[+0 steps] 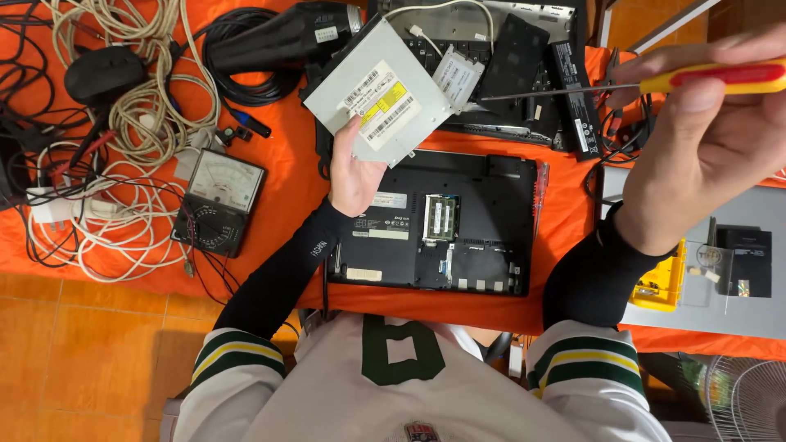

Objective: Disassembling an internal laptop optical drive component and applying heat to it with a hair dryer.

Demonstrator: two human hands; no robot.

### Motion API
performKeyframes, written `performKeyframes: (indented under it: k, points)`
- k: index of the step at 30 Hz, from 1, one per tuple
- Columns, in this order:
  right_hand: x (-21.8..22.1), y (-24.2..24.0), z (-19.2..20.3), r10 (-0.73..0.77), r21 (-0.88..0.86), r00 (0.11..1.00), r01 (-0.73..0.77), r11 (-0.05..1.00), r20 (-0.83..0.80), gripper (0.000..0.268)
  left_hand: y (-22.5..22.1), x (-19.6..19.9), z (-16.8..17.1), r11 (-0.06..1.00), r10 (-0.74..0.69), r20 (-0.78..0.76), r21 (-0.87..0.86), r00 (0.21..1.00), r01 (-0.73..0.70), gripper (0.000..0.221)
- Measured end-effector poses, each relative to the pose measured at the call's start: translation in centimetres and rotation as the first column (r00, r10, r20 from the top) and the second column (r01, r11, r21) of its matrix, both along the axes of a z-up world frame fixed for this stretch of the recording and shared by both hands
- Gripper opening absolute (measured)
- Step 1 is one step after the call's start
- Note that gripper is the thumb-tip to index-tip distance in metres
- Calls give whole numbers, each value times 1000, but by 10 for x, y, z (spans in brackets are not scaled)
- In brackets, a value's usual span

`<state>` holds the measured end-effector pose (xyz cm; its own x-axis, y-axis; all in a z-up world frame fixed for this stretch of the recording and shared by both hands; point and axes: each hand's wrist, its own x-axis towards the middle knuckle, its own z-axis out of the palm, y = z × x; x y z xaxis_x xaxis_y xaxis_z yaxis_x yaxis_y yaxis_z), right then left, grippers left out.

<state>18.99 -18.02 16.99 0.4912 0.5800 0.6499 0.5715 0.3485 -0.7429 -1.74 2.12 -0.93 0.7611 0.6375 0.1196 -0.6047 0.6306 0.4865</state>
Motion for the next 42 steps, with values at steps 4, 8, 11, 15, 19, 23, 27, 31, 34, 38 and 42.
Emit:
performKeyframes:
  k: [4,8,11,15,19,23,27,31,34,38,42]
  points:
    - [-6,5,-4,19,14,1000,-18,1000,-15,32,-1,-1,-1,1000,-8,111,-7,994,9,63]
    - [-11,7,-2,27,37,999,-26,999,-23,31,0,1,-1,998,-25,71,-62,997,30,69]
    - [-17,7,5,33,53,999,-32,998,-23,29,-1,4,7,1000,-21,60,8,998,20,68]
    - [-21,5,11,38,68,999,-37,997,-18,28,-2,6,19,994,-33,6,101,999,33,68]
    - [-25,1,17,45,72,999,-44,996,-17,27,-3,7,21,977,-31,-85,210,996,48,67]
    - [-27,4,21,65,64,998,-64,996,-9,26,-1,10,13,983,-27,-102,177,994,45,61]
    - [-30,5,24,39,47,999,-39,998,-13,30,1,9,7,987,-27,-113,152,993,45,52]
    - [-30,5,22,29,61,999,-28,998,-18,31,-3,6,16,983,-35,-133,175,990,59,52]
    - [-33,5,22,52,67,998,-49,997,-43,31,0,4,5,989,-151,-13,6,989,151,52]
    - [-33,6,23,62,64,998,-60,996,-29,30,0,3,9,984,-168,123,-34,978,173,52]
    - [-34,6,22,69,60,997,-67,996,-37,30,1,5,12,991,-137,13,15,991,137,55]
